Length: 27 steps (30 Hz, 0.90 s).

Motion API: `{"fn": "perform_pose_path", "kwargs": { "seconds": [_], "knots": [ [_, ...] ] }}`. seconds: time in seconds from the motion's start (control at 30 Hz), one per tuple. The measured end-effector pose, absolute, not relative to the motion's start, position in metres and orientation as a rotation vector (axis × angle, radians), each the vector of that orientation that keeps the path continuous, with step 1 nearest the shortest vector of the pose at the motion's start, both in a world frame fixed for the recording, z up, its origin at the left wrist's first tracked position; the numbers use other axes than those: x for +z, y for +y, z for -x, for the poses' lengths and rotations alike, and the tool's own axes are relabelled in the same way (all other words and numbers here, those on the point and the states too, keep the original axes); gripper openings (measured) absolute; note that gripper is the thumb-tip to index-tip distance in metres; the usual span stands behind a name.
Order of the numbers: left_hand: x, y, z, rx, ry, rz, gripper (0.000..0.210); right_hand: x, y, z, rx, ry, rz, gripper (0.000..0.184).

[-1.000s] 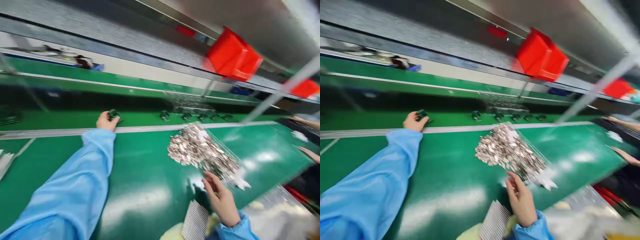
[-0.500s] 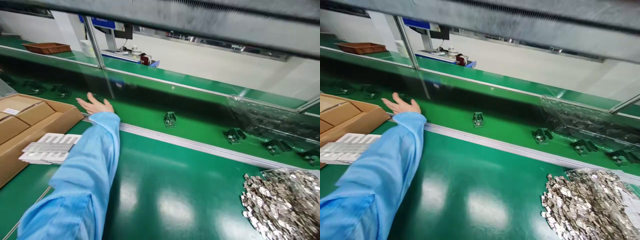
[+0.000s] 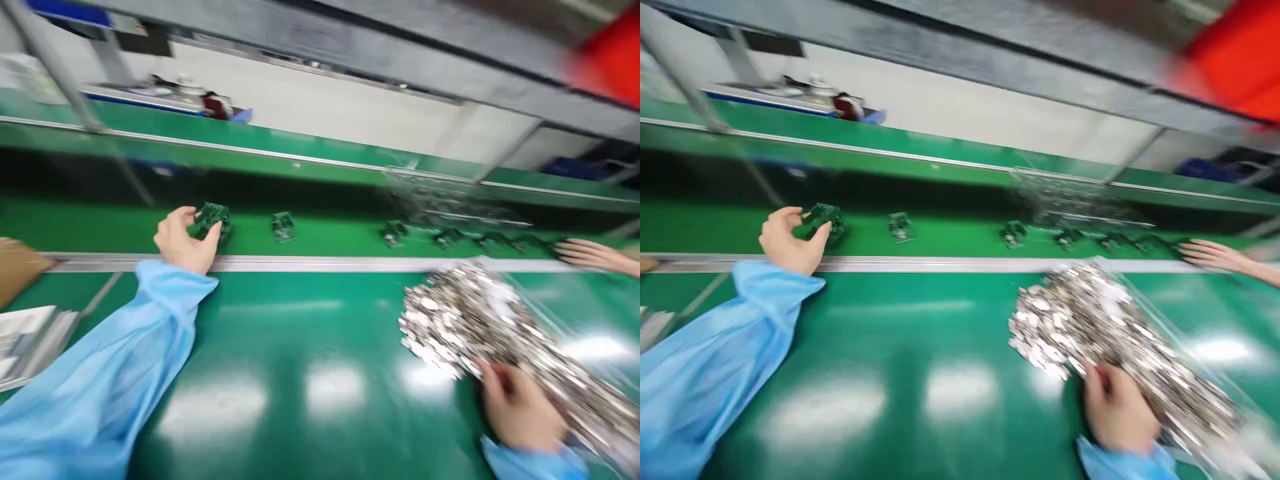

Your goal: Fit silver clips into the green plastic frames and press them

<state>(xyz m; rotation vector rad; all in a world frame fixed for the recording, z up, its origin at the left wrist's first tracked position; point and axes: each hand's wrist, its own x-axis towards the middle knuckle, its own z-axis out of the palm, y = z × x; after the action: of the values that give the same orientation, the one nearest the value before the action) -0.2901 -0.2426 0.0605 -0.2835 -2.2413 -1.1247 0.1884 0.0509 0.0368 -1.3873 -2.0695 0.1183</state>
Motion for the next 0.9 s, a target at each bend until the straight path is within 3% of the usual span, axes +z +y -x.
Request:
{"fn": "perform_pose_path", "kwargs": {
  "seconds": [0.17,0.37,0.47,0.67,0.77,0.9],
  "knots": [
    [0.046,-0.212,0.150,-1.150,-2.199,0.930,0.036,0.038,0.041,-0.183,0.440,-1.996,1.341,0.059],
    [0.043,-0.234,0.070,-1.035,-2.154,1.251,0.022,0.027,0.045,-0.190,0.789,-1.838,1.188,0.043],
    [0.038,-0.243,0.054,-0.901,-2.294,1.363,0.042,0.037,0.042,-0.192,1.010,-1.760,1.057,0.046],
    [0.015,-0.247,0.066,-0.938,-2.370,1.677,0.106,0.071,0.007,-0.209,1.287,-1.651,0.904,0.043],
    [0.011,-0.243,0.080,-0.894,-2.446,1.910,0.104,0.087,-0.022,-0.219,1.389,-1.614,0.867,0.040],
    [0.021,-0.234,0.079,-0.983,-2.550,1.989,0.082,0.099,-0.058,-0.232,1.547,-1.594,0.843,0.036]
  ]
}}
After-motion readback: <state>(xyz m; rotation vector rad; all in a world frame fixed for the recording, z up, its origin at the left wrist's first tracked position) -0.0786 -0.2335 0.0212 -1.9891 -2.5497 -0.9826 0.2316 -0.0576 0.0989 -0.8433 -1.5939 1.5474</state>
